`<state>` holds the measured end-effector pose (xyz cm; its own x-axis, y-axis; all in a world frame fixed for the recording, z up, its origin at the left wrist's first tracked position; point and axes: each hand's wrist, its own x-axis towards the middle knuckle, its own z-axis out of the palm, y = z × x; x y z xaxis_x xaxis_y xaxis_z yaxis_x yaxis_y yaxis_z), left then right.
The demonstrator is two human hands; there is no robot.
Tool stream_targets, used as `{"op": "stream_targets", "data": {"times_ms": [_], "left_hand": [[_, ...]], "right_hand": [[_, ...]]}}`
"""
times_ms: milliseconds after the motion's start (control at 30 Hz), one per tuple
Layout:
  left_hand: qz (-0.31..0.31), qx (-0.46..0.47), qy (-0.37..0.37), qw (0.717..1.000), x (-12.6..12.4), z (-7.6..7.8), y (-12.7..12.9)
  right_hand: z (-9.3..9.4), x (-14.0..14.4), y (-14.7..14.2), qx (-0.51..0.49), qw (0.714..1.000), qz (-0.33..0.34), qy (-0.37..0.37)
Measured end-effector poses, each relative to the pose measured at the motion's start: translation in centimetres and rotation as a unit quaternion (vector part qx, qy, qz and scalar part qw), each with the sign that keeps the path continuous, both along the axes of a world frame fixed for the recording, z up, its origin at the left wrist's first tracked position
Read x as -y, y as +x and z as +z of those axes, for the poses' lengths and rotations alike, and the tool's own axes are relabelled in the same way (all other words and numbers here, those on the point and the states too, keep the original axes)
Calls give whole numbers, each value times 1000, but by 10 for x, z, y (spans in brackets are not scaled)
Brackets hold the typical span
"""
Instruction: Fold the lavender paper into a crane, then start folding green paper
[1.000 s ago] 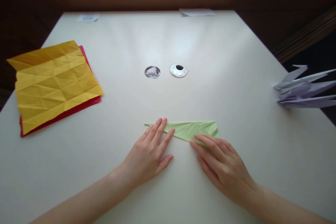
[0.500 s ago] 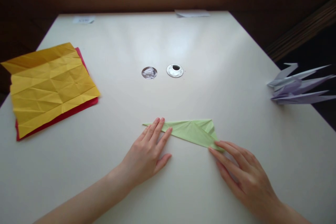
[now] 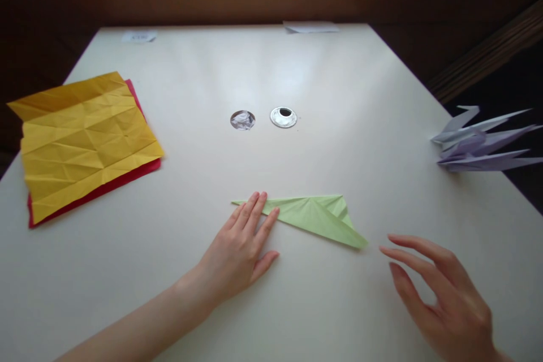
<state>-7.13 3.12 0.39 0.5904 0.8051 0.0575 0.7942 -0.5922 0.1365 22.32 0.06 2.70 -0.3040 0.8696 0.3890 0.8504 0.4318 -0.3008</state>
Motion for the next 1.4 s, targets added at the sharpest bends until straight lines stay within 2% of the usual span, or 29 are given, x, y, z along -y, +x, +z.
{"op": "stream_targets", "data": {"times_ms": [67,133,233,333,400,533,733,933,1100,1267,1400], "left_hand": [[3,0,-1,1000,0,-1,0],[5,3,-1,1000,0,-1,0],[3,9,-5,1000,0,-3,0],[-2,15,-12,1000,1,-6,0],[-4,19,-9,1000,1,-7,0],[1,29,-4,1000,1,-8,0],[0,22,-23,999,0,-5,-6],[60,0,-21,998,3,-4,-16],[65,-3,-15,998,3,-4,-18],[60,5,14,998,2,-2,-18],[47,57,59,996,-1,0,-16]], "right_hand": [[8,-10,-22,-41,996,76,20],[12,-22,-51,-55,985,162,-9],[9,-41,-92,-5,959,275,-68],[-4,-52,-118,41,949,295,-102],[-15,-55,-123,63,948,297,-100],[-27,-53,-114,117,944,291,-102],[-28,-50,-93,165,950,243,-101],[-30,-48,-72,191,959,188,-93],[-32,-46,-55,199,963,159,-83],[-32,-56,-41,201,958,184,-84],[-26,-72,-32,188,952,224,-89]]}}
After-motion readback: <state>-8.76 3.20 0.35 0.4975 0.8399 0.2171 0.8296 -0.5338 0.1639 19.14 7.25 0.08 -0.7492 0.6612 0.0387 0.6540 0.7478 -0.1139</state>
